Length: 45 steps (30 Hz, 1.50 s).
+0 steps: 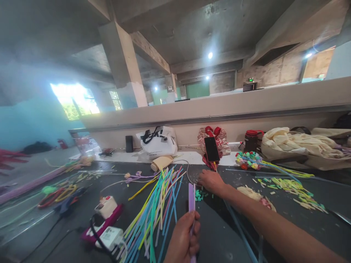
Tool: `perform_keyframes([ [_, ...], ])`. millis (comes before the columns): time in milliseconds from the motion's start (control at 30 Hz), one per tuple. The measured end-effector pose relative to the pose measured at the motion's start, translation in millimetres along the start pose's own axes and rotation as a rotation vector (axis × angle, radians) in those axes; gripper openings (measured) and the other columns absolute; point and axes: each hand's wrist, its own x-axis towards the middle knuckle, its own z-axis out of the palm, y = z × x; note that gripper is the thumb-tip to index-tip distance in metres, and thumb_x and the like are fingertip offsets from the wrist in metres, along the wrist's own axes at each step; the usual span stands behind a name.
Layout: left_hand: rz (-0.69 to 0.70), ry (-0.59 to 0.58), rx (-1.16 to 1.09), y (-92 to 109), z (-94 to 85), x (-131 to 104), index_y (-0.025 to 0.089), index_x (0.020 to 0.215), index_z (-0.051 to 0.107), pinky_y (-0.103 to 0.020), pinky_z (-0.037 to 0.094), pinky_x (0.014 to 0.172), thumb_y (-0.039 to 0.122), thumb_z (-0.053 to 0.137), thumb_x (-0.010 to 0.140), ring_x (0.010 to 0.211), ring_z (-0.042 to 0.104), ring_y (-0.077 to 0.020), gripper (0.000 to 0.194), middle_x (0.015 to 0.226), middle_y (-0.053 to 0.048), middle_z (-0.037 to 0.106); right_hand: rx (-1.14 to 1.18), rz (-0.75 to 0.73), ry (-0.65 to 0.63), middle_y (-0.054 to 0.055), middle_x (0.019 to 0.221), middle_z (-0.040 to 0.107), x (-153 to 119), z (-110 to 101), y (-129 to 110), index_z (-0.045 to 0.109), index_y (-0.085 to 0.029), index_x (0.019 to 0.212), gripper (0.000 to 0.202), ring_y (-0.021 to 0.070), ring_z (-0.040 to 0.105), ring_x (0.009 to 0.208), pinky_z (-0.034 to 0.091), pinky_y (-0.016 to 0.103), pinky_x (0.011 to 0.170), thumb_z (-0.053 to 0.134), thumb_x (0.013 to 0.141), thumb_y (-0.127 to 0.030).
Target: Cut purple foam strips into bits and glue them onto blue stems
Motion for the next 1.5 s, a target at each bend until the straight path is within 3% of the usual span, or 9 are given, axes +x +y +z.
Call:
perform_keyframes([
  [267, -0.007, 0.019, -0.010, -0.1, 2.9, 2.1, 0.018, 0.073, 0.047, -0.015, 0.006, 0.033, 0.042, 0.054, 0.065, 0.029, 0.022, 0.0003, 0.026, 0.044, 0.009, 0.040, 0.118, -0.163, -0.063, 0.003, 0.075, 0.064, -55.2, -1.0, -8.5, 0.062, -0.019, 0.076, 0.014, 0.0163, 0.059, 0.072, 0.039, 0.022, 0.056, 0.049, 0.073, -0.019],
  [533, 0.076, 0.103, -0.131, 2.5, -3.1, -0.7, 0.018, 0.072, 0.046, -0.014, 0.007, 0.031, 0.038, 0.059, 0.062, 0.028, 0.021, 0.0013, 0.027, 0.042, 0.010, 0.038, 0.172, -0.161, 0.105, 0.008, 0.086, 0.058, -33.0, 4.9, -24.9, 0.056, -0.014, 0.088, 0.020, 0.0171, 0.054, 0.079, 0.038, 0.025, 0.064, 0.039, 0.080, -0.017],
  [667, 0.103, 0.107, -0.121, 2.6, -3.9, 0.6, 0.017, 0.071, 0.046, -0.013, 0.008, 0.031, 0.039, 0.057, 0.065, 0.028, 0.021, 0.0015, 0.025, 0.042, 0.010, 0.038, 0.154, -0.274, 0.168, 0.007, 0.101, 0.053, -35.4, 8.6, -42.6, 0.053, -0.016, 0.095, 0.021, 0.0192, 0.045, 0.093, 0.035, 0.029, 0.076, 0.043, 0.081, -0.029],
  [767, 0.077, 0.091, -0.091, 2.1, -5.6, 2.0, 0.018, 0.072, 0.046, -0.013, 0.008, 0.030, 0.043, 0.057, 0.064, 0.027, 0.020, 0.0014, 0.028, 0.042, 0.010, 0.039, 0.128, -0.362, 0.162, 0.005, 0.101, 0.053, -28.7, 15.1, -50.0, 0.054, -0.018, 0.092, 0.020, 0.0183, 0.044, 0.091, 0.034, 0.030, 0.076, 0.044, 0.081, -0.032],
  [967, 0.088, 0.083, -0.056, 0.8, -7.9, 2.7, 0.019, 0.073, 0.047, -0.013, 0.009, 0.030, 0.046, 0.059, 0.062, 0.027, 0.022, 0.0012, 0.032, 0.043, 0.010, 0.039, 0.064, -0.319, 0.164, 0.009, 0.093, 0.054, 1.6, 21.1, -31.6, 0.056, -0.015, 0.088, 0.021, 0.0207, 0.045, 0.086, 0.035, 0.035, 0.073, 0.039, 0.084, -0.027],
  [1100, 0.087, 0.098, -0.041, 0.5, -7.4, 1.3, 0.019, 0.073, 0.046, -0.013, 0.010, 0.030, 0.046, 0.060, 0.061, 0.028, 0.023, 0.0009, 0.033, 0.044, 0.010, 0.041, 0.039, -0.243, 0.165, 0.011, 0.092, 0.054, 8.4, 9.0, -21.1, 0.057, -0.013, 0.086, 0.018, 0.0221, 0.047, 0.087, 0.038, 0.034, 0.070, 0.042, 0.082, -0.023],
  [1300, 0.054, 0.087, -0.009, 2.0, -4.4, 2.1, 0.020, 0.072, 0.045, -0.014, 0.008, 0.029, 0.048, 0.062, 0.055, 0.026, 0.020, 0.0006, 0.037, 0.041, 0.011, 0.041, 0.047, -0.215, 0.152, 0.007, 0.094, 0.056, -33.9, -21.6, -22.3, 0.055, -0.019, 0.091, 0.024, 0.0170, 0.054, 0.076, 0.041, 0.025, 0.057, 0.032, 0.086, -0.026],
  [1400, 0.033, 0.095, 0.022, 2.5, -2.0, 3.0, 0.020, 0.072, 0.046, -0.014, 0.007, 0.029, 0.048, 0.061, 0.055, 0.025, 0.021, 0.0002, 0.036, 0.040, 0.011, 0.041, 0.034, -0.193, 0.099, 0.008, 0.082, 0.059, -60.0, -24.0, -21.8, 0.058, -0.019, 0.084, 0.027, 0.0191, 0.057, 0.070, 0.042, 0.025, 0.052, 0.033, 0.085, -0.030],
  [1500, 0.027, 0.129, 0.061, 2.1, -1.4, 4.3, 0.020, 0.072, 0.047, -0.015, 0.007, 0.030, 0.050, 0.063, 0.053, 0.024, 0.022, 0.0000, 0.039, 0.039, 0.011, 0.041, 0.025, -0.133, 0.055, 0.009, 0.076, 0.061, -68.9, -20.2, -21.9, 0.059, -0.016, 0.080, 0.019, 0.0201, 0.059, 0.066, 0.042, 0.025, 0.050, 0.040, 0.080, -0.019],
])
